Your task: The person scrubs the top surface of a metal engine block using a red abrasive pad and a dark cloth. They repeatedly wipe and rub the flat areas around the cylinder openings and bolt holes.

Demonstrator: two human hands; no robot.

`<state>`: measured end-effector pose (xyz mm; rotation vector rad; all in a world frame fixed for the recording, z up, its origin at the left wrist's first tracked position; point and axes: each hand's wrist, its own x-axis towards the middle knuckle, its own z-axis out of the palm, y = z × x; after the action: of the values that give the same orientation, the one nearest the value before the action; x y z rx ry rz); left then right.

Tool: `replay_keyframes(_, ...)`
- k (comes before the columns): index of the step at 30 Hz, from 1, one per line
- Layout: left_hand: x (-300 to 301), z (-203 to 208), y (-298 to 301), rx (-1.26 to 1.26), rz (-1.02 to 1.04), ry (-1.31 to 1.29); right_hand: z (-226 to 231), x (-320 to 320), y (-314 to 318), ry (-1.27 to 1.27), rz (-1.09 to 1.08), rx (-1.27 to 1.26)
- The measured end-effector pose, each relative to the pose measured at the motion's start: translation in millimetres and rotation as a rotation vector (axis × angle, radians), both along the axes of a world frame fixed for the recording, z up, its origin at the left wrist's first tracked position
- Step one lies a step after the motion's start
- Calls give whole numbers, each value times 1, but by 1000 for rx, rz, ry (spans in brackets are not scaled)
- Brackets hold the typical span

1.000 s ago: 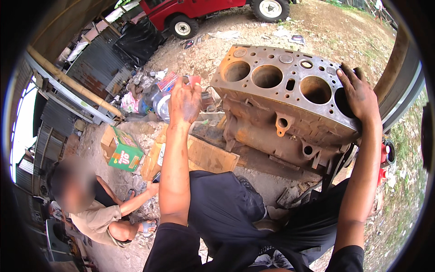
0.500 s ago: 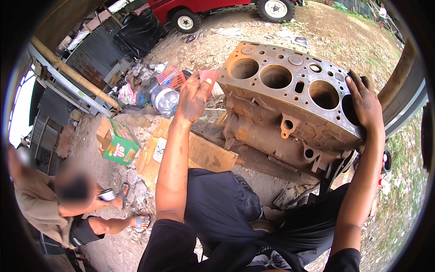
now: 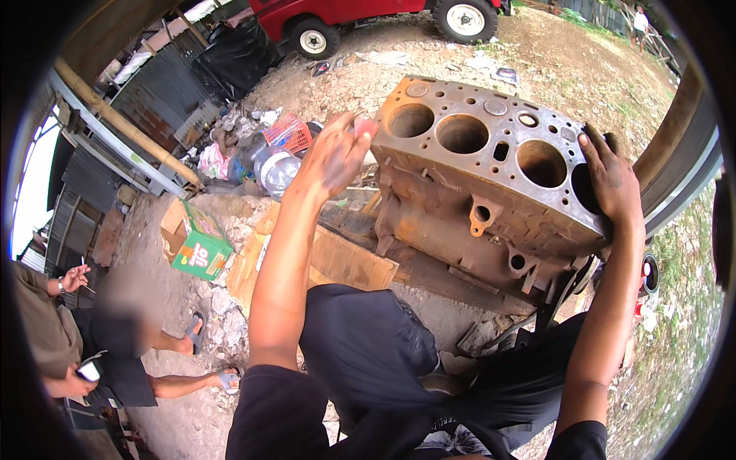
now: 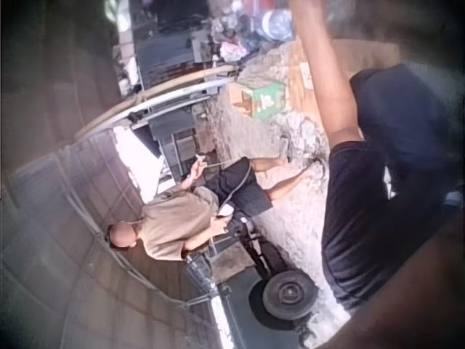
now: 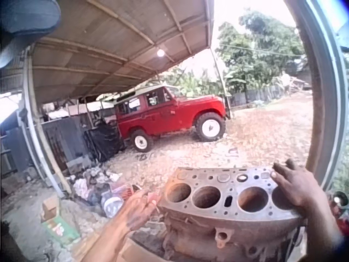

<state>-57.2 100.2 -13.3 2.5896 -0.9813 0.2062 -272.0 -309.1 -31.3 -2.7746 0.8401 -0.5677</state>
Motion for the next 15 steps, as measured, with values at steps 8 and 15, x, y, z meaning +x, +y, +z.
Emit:
replay_keyframes(8,23,18,-4,40,10,99,8,6,18,21,-7,7)
replay_keyframes(15,13,-23,23,-79,-46,-101,9,-1,17,32,-24,-3)
